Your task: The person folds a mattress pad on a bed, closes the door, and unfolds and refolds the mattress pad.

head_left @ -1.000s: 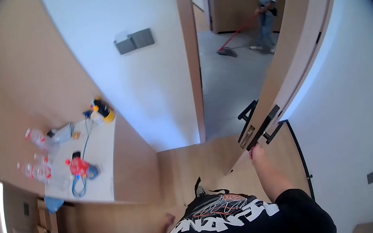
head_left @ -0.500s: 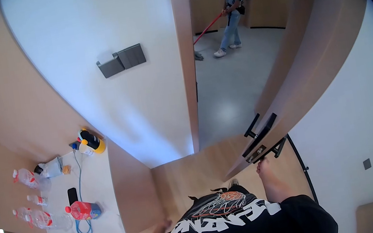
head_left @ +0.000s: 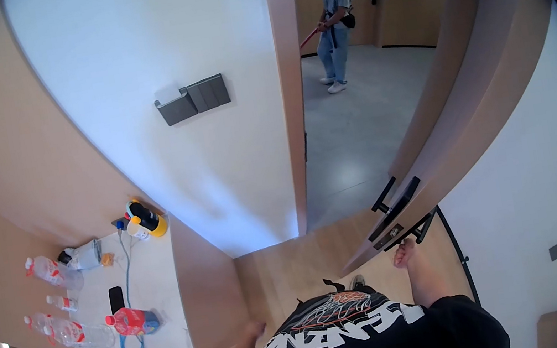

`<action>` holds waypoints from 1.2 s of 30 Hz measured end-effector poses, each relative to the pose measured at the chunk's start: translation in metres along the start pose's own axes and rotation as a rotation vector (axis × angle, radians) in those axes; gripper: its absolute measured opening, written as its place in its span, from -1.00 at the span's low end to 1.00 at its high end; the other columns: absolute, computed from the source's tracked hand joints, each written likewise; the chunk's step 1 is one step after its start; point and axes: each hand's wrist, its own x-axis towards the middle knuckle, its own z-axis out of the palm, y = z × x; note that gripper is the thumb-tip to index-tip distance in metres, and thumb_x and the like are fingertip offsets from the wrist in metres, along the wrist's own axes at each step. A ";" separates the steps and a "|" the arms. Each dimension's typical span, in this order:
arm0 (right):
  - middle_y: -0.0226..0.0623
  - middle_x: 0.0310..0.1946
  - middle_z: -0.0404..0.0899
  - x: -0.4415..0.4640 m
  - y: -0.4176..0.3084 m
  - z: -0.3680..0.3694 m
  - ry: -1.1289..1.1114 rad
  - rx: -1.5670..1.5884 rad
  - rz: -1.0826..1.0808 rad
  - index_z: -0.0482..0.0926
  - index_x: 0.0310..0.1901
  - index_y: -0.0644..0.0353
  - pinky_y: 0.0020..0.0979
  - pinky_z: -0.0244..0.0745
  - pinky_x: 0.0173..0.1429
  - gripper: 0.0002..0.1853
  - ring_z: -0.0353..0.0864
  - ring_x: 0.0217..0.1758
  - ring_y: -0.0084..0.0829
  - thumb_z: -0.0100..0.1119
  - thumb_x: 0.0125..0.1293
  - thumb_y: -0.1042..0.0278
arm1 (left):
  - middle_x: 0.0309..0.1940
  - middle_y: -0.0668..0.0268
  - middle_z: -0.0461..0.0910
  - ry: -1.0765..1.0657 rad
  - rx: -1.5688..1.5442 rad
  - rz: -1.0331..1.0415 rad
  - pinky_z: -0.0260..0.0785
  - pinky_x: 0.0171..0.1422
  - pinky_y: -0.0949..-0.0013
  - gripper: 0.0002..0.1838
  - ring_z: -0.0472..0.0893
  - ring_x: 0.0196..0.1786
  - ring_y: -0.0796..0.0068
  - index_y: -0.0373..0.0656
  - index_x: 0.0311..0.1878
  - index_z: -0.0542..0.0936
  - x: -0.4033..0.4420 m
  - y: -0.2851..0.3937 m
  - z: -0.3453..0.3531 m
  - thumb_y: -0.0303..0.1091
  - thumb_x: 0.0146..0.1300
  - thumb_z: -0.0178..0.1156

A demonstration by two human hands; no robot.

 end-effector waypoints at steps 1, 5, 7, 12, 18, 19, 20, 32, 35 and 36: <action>-0.59 -0.76 0.11 0.015 -0.004 -0.021 -0.097 0.059 -0.040 0.15 -0.64 -0.12 -0.55 0.05 -0.59 -0.67 0.13 -0.71 -0.60 -0.16 0.28 0.10 | -0.21 0.08 0.63 0.065 -0.083 -0.004 0.43 -0.04 0.15 -0.63 0.61 -0.14 0.15 -0.14 -0.10 0.60 0.011 0.004 -0.007 -0.04 0.24 0.11; -0.44 -0.63 0.31 0.010 -0.049 -0.040 -0.032 0.258 -0.544 0.33 -0.47 0.01 -0.39 0.20 -0.50 -0.58 0.31 -0.58 -0.49 -0.15 0.29 -0.18 | -0.23 0.07 0.64 0.247 -0.407 -0.068 0.42 -0.03 0.13 -0.61 0.61 -0.12 0.11 -0.13 -0.12 0.62 0.019 0.019 -0.024 -0.01 0.22 0.10; -0.37 -0.54 0.38 -0.040 -0.066 -0.018 -0.018 0.156 -0.691 0.38 -0.32 0.06 -0.29 0.31 -0.42 -0.58 0.41 -0.50 -0.41 -0.12 0.28 -0.18 | -0.24 0.06 0.64 0.251 -0.377 0.018 0.42 -0.03 0.12 -0.61 0.61 -0.12 0.08 -0.14 -0.11 0.62 0.032 -0.006 -0.007 -0.02 0.22 0.09; -0.21 -0.40 0.52 -0.022 -0.106 0.004 0.034 -0.344 -0.919 0.46 -0.11 0.13 -0.20 0.44 -0.36 -0.59 0.55 -0.40 -0.31 -0.14 0.33 -0.07 | -0.22 0.08 0.64 -0.121 0.058 -0.029 0.43 -0.02 0.13 -0.61 0.62 -0.12 0.10 -0.13 -0.12 0.64 -0.036 -0.025 0.011 -0.02 0.22 0.10; -0.22 -0.66 0.41 -0.009 -0.113 0.013 0.207 -0.540 -0.928 0.51 -0.34 0.25 -0.25 0.37 -0.56 -0.56 0.44 -0.69 -0.26 -0.19 0.37 0.02 | -0.20 0.09 0.65 -0.291 0.172 -0.070 0.44 0.00 0.14 -0.62 0.62 -0.11 0.11 -0.11 -0.14 0.66 -0.082 -0.049 0.022 -0.02 0.21 0.11; -0.23 -0.65 0.40 -0.044 -0.101 0.024 0.171 -0.457 -0.863 0.46 -0.38 0.25 -0.26 0.35 -0.56 -0.59 0.43 -0.65 -0.28 -0.18 0.37 0.04 | -0.19 0.09 0.65 -0.292 0.184 -0.069 0.44 0.00 0.15 -0.62 0.62 -0.10 0.12 -0.11 -0.14 0.66 -0.082 -0.046 0.019 -0.02 0.21 0.11; -0.24 -0.65 0.38 -0.043 -0.101 0.023 0.175 -0.428 -0.820 0.44 -0.39 0.23 -0.26 0.34 -0.57 -0.61 0.42 -0.65 -0.29 -0.18 0.37 0.06 | -0.19 0.09 0.65 -0.286 0.198 -0.066 0.44 0.00 0.15 -0.62 0.63 -0.10 0.12 -0.11 -0.14 0.67 -0.081 -0.044 0.017 -0.02 0.21 0.11; -0.19 -0.54 0.38 0.010 -0.094 0.051 -0.020 -0.212 -0.662 0.40 -0.43 0.16 -0.22 0.24 -0.57 -0.84 0.40 -0.55 -0.25 -0.16 0.26 0.37 | -0.27 0.14 0.69 0.018 0.014 0.089 0.48 -0.03 0.19 -0.66 0.67 -0.17 0.19 -0.05 -0.21 0.72 -0.039 0.021 0.023 -0.02 0.17 0.16; -0.17 -0.48 0.39 0.014 -0.088 0.114 -0.047 -0.292 -0.689 0.40 -0.38 0.18 -0.22 0.26 -0.55 -0.87 0.43 -0.44 -0.23 -0.12 0.24 0.36 | -0.25 0.13 0.68 -0.004 -0.021 0.036 0.47 -0.01 0.19 -0.66 0.66 -0.16 0.19 -0.07 -0.18 0.70 -0.047 0.024 0.028 -0.06 0.18 0.14; -0.16 -0.46 0.40 0.020 -0.088 0.132 -0.056 -0.250 -0.653 0.41 -0.36 0.19 -0.21 0.27 -0.54 -0.88 0.44 -0.41 -0.23 -0.10 0.24 0.36 | -0.25 0.12 0.68 -0.011 -0.023 0.010 0.46 0.00 0.19 -0.67 0.66 -0.15 0.19 -0.08 -0.17 0.70 -0.055 0.025 0.027 -0.07 0.18 0.13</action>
